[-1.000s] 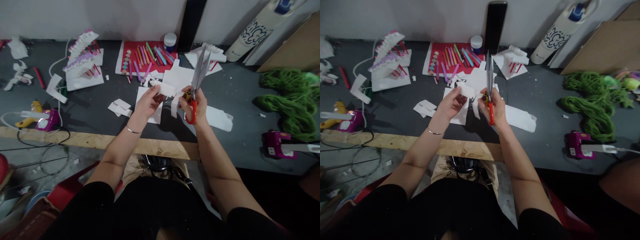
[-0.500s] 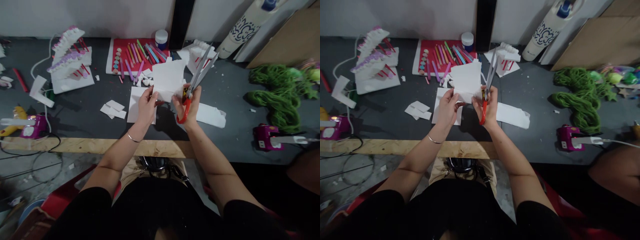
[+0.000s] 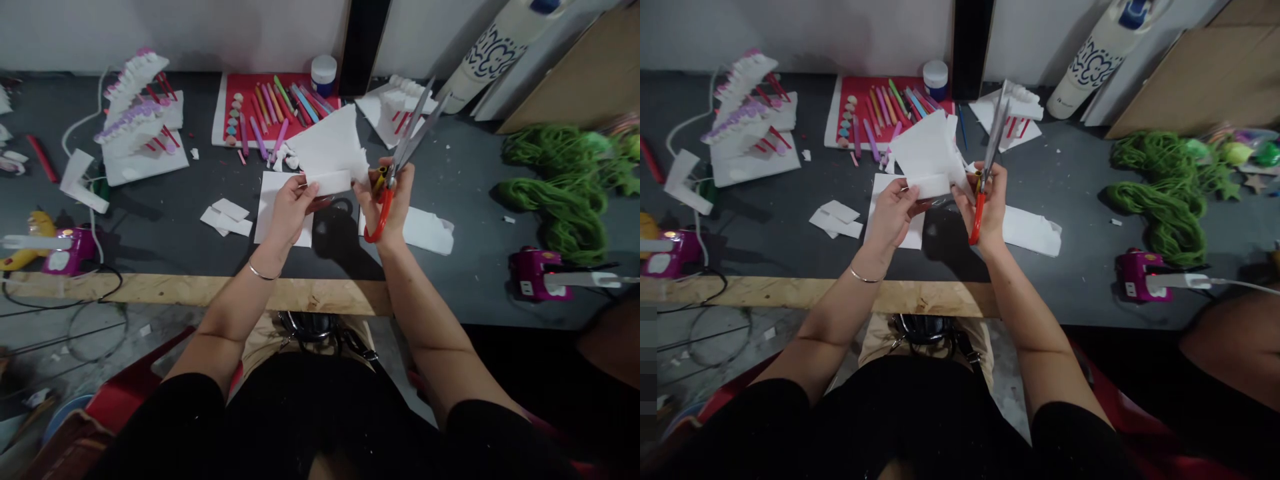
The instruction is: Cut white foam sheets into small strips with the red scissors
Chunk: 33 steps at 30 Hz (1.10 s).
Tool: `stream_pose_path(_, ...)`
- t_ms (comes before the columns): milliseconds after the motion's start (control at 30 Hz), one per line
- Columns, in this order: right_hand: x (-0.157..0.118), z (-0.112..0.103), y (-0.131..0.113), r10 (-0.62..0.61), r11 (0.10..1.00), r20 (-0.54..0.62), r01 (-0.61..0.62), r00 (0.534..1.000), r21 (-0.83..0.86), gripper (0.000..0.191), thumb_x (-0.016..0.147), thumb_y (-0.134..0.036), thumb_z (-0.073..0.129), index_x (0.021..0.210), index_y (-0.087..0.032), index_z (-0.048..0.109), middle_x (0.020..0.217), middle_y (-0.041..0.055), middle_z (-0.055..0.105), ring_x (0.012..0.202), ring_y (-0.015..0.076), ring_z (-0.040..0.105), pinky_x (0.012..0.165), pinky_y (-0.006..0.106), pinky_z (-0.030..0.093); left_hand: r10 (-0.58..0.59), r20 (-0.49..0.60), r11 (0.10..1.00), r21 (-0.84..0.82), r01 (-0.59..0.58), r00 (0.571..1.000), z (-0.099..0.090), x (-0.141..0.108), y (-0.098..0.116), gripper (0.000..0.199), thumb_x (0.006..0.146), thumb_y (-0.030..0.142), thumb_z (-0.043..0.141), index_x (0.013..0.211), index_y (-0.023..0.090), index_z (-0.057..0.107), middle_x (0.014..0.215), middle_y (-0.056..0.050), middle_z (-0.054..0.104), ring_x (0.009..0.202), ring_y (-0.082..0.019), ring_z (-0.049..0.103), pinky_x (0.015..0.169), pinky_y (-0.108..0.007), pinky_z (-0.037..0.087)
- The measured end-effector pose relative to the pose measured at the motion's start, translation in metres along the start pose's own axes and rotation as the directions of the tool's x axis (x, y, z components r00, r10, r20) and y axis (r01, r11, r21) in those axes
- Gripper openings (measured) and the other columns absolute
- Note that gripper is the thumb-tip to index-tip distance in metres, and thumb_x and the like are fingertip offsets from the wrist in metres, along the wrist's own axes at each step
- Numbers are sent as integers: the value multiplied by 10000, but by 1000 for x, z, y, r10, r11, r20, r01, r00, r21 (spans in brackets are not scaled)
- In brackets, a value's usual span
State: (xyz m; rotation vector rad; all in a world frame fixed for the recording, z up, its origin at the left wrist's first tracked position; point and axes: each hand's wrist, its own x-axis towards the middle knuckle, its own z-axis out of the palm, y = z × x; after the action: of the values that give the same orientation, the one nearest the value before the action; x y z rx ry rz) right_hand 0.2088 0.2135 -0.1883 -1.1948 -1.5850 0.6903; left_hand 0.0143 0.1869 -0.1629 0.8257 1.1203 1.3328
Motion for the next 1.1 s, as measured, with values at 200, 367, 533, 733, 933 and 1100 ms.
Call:
stream_pose_path(200,3,-1,-9,41,999,59,-40,997,-17,663,960,-645,688,1527,-431,421,1305,115,620,1264,318,684,1028,557,651,-55,26,998,22,55,998,2,-1,-2,473,877,567,858,1037,251,544,1070,-83,758,1155,-302,819,952,-404,687)
stream_pose_path(367,-1,-5,-24,-48,992,-204,22,978,-127,492,1033,-584,536,1477,-384,463,1180,85,622,1150,279,732,1047,541,636,-80,-34,997,19,81,996,4,0,-4,411,947,523,817,1012,264,504,1057,-60,764,1092,-239,834,942,-341,681)
stream_pose_path(533,-14,-4,-41,30,993,-81,-39,996,-108,474,1044,-619,505,1453,-379,500,1032,60,664,950,257,755,915,488,666,-46,-85,999,-3,46,995,8,1,-6,396,984,506,781,1039,275,464,1011,-33,742,1093,-235,843,956,-344,675)
stream_pose_path(733,-13,11,-35,133,991,61,-134,989,25,633,983,-679,631,1501,-363,451,1101,88,714,1050,303,766,1012,561,650,-38,-28,999,0,38,999,14,-6,-3,292,1000,375,753,1008,273,479,966,-21,747,1080,-247,840,984,-394,667)
stream_pose_path(933,-7,12,-15,119,993,-13,-119,993,18,583,1045,-622,573,1553,-408,385,1151,84,681,1109,295,770,1018,563,663,-62,33,997,48,60,998,15,-11,0,378,923,436,870,1078,262,573,1020,-65,797,1164,-291,826,987,-394,675)
stream_pose_path(1100,-5,9,-11,172,984,-29,-170,985,59,585,1055,-542,589,1567,-394,347,1143,82,690,1077,315,797,981,592,686,-57,121,998,27,55,991,13,-11,7,366,925,434,856,1138,234,635,1136,-104,807,1140,-292,834,962,-380,684)
